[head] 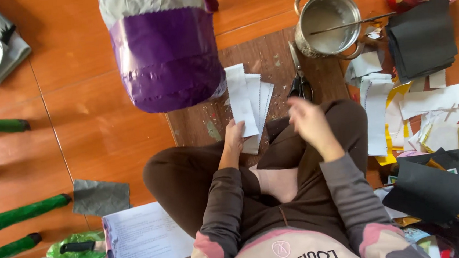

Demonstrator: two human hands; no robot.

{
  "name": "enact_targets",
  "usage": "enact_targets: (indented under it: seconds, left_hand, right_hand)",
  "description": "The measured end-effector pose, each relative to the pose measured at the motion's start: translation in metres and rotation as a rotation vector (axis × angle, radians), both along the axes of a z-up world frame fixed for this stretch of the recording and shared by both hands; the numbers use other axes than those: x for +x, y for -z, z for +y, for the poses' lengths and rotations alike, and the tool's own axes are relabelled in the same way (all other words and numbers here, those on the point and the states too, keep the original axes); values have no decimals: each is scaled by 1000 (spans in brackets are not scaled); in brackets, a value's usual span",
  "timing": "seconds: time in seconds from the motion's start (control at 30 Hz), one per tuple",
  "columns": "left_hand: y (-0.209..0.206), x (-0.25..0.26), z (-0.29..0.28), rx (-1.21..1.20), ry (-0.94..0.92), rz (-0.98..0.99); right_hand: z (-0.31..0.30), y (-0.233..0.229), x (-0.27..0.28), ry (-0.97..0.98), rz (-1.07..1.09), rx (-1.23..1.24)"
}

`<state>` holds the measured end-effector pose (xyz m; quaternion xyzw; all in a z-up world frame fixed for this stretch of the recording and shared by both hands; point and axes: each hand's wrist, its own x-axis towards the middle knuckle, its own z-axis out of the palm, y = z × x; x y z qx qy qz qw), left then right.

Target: Decorating a large paper-mache sculpture by cutting and gluing paper strips

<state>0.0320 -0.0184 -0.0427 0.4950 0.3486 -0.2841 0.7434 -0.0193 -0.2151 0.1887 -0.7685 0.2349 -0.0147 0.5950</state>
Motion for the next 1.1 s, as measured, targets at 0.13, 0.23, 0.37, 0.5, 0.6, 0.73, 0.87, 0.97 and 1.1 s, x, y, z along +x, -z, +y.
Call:
enact_targets:
  seconds: [0.13, 0.23, 0.37, 0.5, 0.6, 0.73, 0.87, 0.97, 1.1]
  left_hand:
    - [13, -2, -3, -11, 12, -18]
    - [4, -1, -3, -3, 25, -39]
    - [-7, -9, 0, -43, 6, -46]
    - [-46, -2, -8, -108, -87, -16]
    - [-82, -2, -6, -197, -134, 59]
    - [-83, 4, -3, -236, -126, 66]
    - [-24, 3, 7, -261, -103, 52]
    - [-132, 13, -2, -317, -133, 75]
    - [28, 5, 8, -280, -146, 48]
  right_hand:
    - [33, 29, -8, -532, 274, -753]
    - [30, 76, 22, -543, 272, -938]
    - [56, 5, 10, -529, 190, -921]
    - [66, -13, -61, -645, 336, -1034]
    - [73, -16, -95, -601, 362, -941]
    - [82, 8, -110, -562, 329, -669]
    - [68, 19, -119, -552, 366, -584]
    - [55, 12, -119, -543, 402, -647]
    - [75, 21, -125, -587, 346, -662]
